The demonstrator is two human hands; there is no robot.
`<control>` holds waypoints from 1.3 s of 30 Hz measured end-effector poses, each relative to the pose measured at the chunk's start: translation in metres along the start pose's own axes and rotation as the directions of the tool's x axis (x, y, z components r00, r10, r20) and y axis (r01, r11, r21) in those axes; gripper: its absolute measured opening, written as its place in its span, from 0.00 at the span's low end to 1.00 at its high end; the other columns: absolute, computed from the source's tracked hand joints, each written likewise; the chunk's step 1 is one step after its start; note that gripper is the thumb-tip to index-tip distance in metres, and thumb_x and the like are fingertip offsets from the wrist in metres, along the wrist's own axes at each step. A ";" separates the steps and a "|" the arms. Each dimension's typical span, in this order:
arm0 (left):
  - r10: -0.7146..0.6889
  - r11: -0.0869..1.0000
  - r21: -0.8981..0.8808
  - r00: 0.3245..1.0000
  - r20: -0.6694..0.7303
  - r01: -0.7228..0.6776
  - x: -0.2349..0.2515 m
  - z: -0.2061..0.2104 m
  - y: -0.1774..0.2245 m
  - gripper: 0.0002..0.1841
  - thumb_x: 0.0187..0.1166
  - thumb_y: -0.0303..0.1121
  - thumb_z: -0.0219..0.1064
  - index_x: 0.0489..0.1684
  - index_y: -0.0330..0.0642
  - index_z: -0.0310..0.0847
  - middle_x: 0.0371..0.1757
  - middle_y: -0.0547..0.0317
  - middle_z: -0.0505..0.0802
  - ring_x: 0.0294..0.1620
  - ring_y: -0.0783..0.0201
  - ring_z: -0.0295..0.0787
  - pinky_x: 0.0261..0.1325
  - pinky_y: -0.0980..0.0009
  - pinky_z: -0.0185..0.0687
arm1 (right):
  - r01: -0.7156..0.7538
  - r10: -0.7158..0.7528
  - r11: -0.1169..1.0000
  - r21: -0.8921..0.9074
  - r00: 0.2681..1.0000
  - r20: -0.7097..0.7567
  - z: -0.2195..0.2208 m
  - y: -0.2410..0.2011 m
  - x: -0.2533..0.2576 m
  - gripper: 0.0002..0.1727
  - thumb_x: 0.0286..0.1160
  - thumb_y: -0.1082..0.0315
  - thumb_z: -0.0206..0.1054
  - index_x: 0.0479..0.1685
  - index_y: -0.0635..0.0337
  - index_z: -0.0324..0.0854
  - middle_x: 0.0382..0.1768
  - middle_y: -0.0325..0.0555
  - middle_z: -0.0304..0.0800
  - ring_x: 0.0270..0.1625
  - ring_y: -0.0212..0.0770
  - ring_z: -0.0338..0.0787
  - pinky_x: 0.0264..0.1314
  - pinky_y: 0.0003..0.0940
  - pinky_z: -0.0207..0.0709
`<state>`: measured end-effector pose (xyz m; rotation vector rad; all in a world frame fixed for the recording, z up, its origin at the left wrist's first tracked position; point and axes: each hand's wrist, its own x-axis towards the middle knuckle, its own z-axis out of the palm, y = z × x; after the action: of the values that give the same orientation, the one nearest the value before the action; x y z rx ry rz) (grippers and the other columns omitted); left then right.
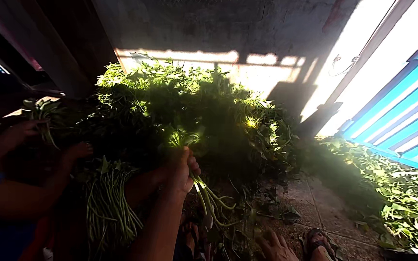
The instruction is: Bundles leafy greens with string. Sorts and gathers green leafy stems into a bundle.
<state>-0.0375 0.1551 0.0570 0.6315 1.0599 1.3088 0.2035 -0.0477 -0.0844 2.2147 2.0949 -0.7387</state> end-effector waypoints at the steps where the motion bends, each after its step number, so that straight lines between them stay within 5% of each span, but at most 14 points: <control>1: -0.012 1.000 -0.007 1.000 0.000 0.012 -0.002 0.000 -0.001 0.16 0.94 0.48 0.51 0.40 0.49 0.73 0.20 0.68 0.72 0.14 0.74 0.68 0.18 0.80 0.73 | 0.119 -0.111 0.992 0.034 0.980 -0.163 -0.005 -0.010 0.006 0.20 0.79 0.53 0.67 0.61 0.56 0.88 0.65 0.62 0.85 0.69 0.66 0.83 0.63 0.62 0.82; 3: -0.038 0.999 -0.032 0.999 -0.015 0.037 -0.005 0.002 -0.003 0.16 0.94 0.47 0.51 0.39 0.49 0.73 0.20 0.68 0.72 0.14 0.74 0.69 0.18 0.80 0.73 | 0.346 -0.296 0.936 0.065 0.874 -0.384 -0.011 -0.032 0.023 0.17 0.79 0.54 0.67 0.59 0.51 0.89 0.61 0.52 0.89 0.67 0.56 0.86 0.63 0.54 0.83; 6: -0.063 0.994 -0.088 0.997 -0.046 0.059 -0.005 0.002 -0.003 0.16 0.95 0.45 0.50 0.37 0.48 0.72 0.20 0.68 0.71 0.13 0.74 0.67 0.17 0.80 0.71 | 0.504 -0.443 0.864 0.008 0.768 -0.463 0.006 -0.051 0.048 0.15 0.84 0.54 0.61 0.55 0.47 0.90 0.55 0.43 0.93 0.64 0.49 0.89 0.76 0.58 0.73; 9: 0.003 0.990 -0.142 0.994 -0.110 -0.019 0.002 -0.009 0.003 0.16 0.94 0.45 0.50 0.35 0.49 0.72 0.20 0.69 0.72 0.13 0.75 0.68 0.17 0.81 0.73 | 0.509 -0.420 0.856 0.092 0.787 -0.452 0.020 -0.053 0.050 0.15 0.88 0.60 0.57 0.43 0.56 0.89 0.40 0.45 0.94 0.51 0.47 0.94 0.79 0.61 0.68; 11: 0.044 0.984 -0.163 0.986 -0.163 -0.071 0.008 -0.016 0.009 0.16 0.94 0.44 0.50 0.34 0.50 0.72 0.18 0.71 0.72 0.12 0.76 0.68 0.16 0.81 0.73 | 0.506 -0.364 0.837 0.208 0.798 -0.480 0.021 -0.055 0.043 0.14 0.88 0.62 0.58 0.49 0.57 0.88 0.41 0.45 0.94 0.51 0.46 0.94 0.74 0.58 0.74; 15: 0.039 0.983 -0.172 0.987 -0.159 -0.066 0.008 -0.012 0.008 0.16 0.95 0.44 0.48 0.34 0.51 0.71 0.18 0.71 0.72 0.12 0.75 0.68 0.17 0.80 0.73 | 0.464 -0.279 0.879 0.109 0.686 -0.673 0.016 -0.067 0.046 0.15 0.78 0.55 0.66 0.57 0.47 0.90 0.46 0.45 0.88 0.53 0.47 0.87 0.59 0.50 0.78; 19: 0.003 0.980 -0.197 0.990 -0.140 -0.031 0.004 -0.004 0.003 0.15 0.94 0.43 0.50 0.35 0.49 0.72 0.18 0.69 0.72 0.12 0.75 0.68 0.17 0.81 0.72 | 0.527 -0.383 0.844 0.093 0.716 -0.584 0.017 -0.069 0.059 0.15 0.81 0.55 0.60 0.56 0.37 0.92 0.62 0.42 0.90 0.71 0.51 0.82 0.71 0.60 0.71; 22: 0.055 0.981 -0.173 0.980 -0.194 -0.089 0.008 -0.007 0.003 0.15 0.94 0.43 0.50 0.34 0.49 0.72 0.18 0.70 0.72 0.11 0.75 0.68 0.16 0.80 0.73 | 0.542 -0.419 0.835 0.100 0.742 -0.523 0.025 -0.060 0.060 0.16 0.88 0.57 0.54 0.52 0.45 0.89 0.52 0.36 0.94 0.68 0.43 0.88 0.81 0.63 0.63; 27: 0.145 0.976 -0.118 0.951 -0.273 -0.183 0.007 -0.010 0.004 0.16 0.95 0.44 0.49 0.33 0.52 0.71 0.17 0.72 0.71 0.12 0.76 0.68 0.16 0.80 0.72 | 0.502 -0.401 0.858 0.114 0.791 -0.463 0.036 -0.045 0.057 0.15 0.86 0.60 0.56 0.50 0.53 0.90 0.41 0.45 0.93 0.50 0.49 0.92 0.64 0.56 0.79; 30: 0.161 0.970 -0.129 0.941 -0.296 -0.207 0.003 -0.007 -0.004 0.15 0.95 0.46 0.49 0.35 0.53 0.71 0.19 0.72 0.72 0.13 0.75 0.68 0.17 0.81 0.71 | 0.396 -0.180 0.851 0.344 0.837 -0.516 0.035 -0.037 0.063 0.16 0.86 0.63 0.55 0.46 0.60 0.89 0.40 0.46 0.93 0.48 0.46 0.92 0.55 0.46 0.85; 32: 0.134 0.972 -0.141 0.939 -0.315 -0.186 0.001 -0.001 -0.010 0.16 0.95 0.46 0.49 0.34 0.52 0.70 0.18 0.72 0.71 0.11 0.76 0.67 0.16 0.81 0.70 | 0.316 0.095 0.540 0.780 0.898 -0.430 0.020 -0.029 0.074 0.17 0.88 0.65 0.52 0.48 0.62 0.87 0.31 0.37 0.87 0.34 0.31 0.85 0.41 0.29 0.80; 34: 0.084 0.977 -0.163 0.954 -0.288 -0.135 -0.002 0.006 -0.019 0.16 0.95 0.46 0.48 0.35 0.52 0.69 0.18 0.72 0.70 0.12 0.76 0.67 0.16 0.81 0.70 | 0.270 0.292 0.025 0.963 0.919 -0.265 -0.002 -0.027 0.086 0.17 0.89 0.69 0.49 0.47 0.67 0.85 0.25 0.39 0.84 0.25 0.31 0.81 0.32 0.27 0.78; 37: 0.097 0.975 -0.166 0.955 -0.281 -0.148 0.000 0.014 -0.025 0.16 0.95 0.44 0.48 0.35 0.50 0.70 0.17 0.71 0.70 0.10 0.76 0.66 0.15 0.81 0.70 | 0.298 0.473 -0.481 0.825 0.880 -0.042 -0.031 -0.021 0.106 0.17 0.93 0.67 0.44 0.44 0.64 0.78 0.22 0.43 0.82 0.22 0.35 0.83 0.27 0.32 0.83; 39: 0.181 0.962 -0.144 0.936 -0.303 -0.233 0.004 0.003 -0.013 0.16 0.96 0.45 0.46 0.34 0.52 0.70 0.17 0.74 0.70 0.11 0.77 0.65 0.16 0.83 0.67 | 0.329 0.586 -0.611 0.720 0.800 0.131 -0.034 0.015 0.125 0.16 0.92 0.63 0.45 0.37 0.56 0.74 0.18 0.38 0.77 0.18 0.35 0.81 0.25 0.35 0.84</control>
<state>-0.0294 0.1572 0.0455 0.4343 1.1146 1.6992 0.2282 0.0797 -0.1005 3.1918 -0.6999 -3.5730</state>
